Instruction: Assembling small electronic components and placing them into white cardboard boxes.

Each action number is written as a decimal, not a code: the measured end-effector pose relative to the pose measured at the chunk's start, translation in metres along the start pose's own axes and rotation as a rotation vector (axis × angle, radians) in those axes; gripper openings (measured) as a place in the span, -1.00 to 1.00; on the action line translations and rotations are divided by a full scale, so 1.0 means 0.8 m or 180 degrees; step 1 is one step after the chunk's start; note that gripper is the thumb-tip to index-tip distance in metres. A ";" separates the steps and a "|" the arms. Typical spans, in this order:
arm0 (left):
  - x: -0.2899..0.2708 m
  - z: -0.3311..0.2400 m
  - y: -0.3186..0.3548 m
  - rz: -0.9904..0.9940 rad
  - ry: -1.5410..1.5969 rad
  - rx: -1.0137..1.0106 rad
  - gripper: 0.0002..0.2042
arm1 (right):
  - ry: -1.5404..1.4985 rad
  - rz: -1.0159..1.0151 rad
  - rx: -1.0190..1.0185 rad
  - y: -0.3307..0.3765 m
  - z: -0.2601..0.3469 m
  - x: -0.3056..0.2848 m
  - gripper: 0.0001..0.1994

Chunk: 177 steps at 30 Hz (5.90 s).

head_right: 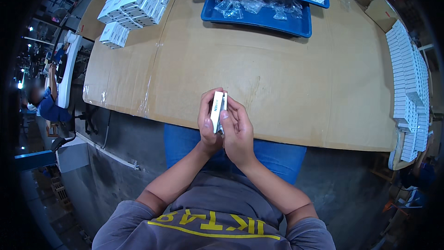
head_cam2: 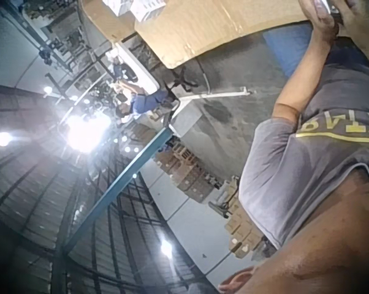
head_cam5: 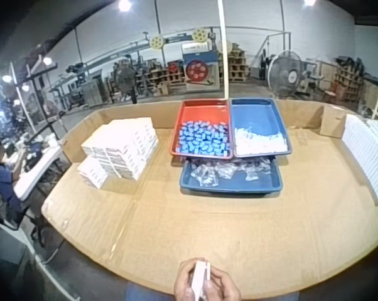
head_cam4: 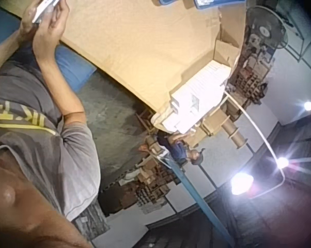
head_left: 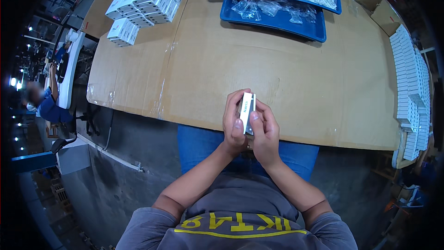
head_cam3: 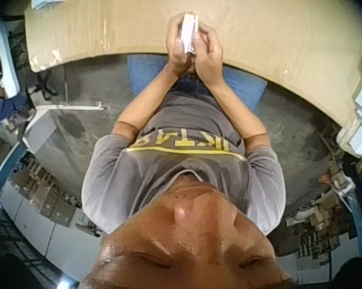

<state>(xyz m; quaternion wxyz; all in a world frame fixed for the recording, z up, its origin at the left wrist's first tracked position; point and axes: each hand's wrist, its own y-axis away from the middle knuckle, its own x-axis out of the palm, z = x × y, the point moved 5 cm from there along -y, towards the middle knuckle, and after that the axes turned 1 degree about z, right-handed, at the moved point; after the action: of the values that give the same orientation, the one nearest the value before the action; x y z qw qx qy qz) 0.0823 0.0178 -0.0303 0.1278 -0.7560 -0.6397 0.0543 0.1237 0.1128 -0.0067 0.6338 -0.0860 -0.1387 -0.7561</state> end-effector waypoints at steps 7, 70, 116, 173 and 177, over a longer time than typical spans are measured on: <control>-0.001 -0.012 -0.008 0.0380 -0.0008 -0.0129 -0.04 | -0.0572 0.0066 0.0603 -0.005 -0.006 -0.013 -0.52; 0.029 0.002 0.001 0.0055 0.0830 -0.1559 -0.44 | 0.2438 0.0192 -0.2176 -0.022 0.004 -0.050 -0.50; 0.018 -0.014 -0.024 0.0243 0.1094 -0.1031 -0.29 | 0.1796 0.0315 -0.0959 -0.026 0.017 -0.029 -0.45; 0.006 -0.012 -0.014 0.0185 -0.0468 0.0456 -0.24 | -0.0402 0.0045 0.0682 -0.011 0.003 -0.013 -0.46; 0.005 -0.007 -0.011 0.0139 -0.0257 0.0284 -0.17 | 0.0027 0.0130 0.0502 -0.004 -0.001 -0.015 -0.48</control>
<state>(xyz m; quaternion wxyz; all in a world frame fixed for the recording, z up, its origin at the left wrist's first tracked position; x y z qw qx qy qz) 0.0755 0.0222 -0.0226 0.1342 -0.7606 -0.6246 0.1159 0.1229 0.1238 -0.0115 0.6546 -0.0354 -0.1934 -0.7300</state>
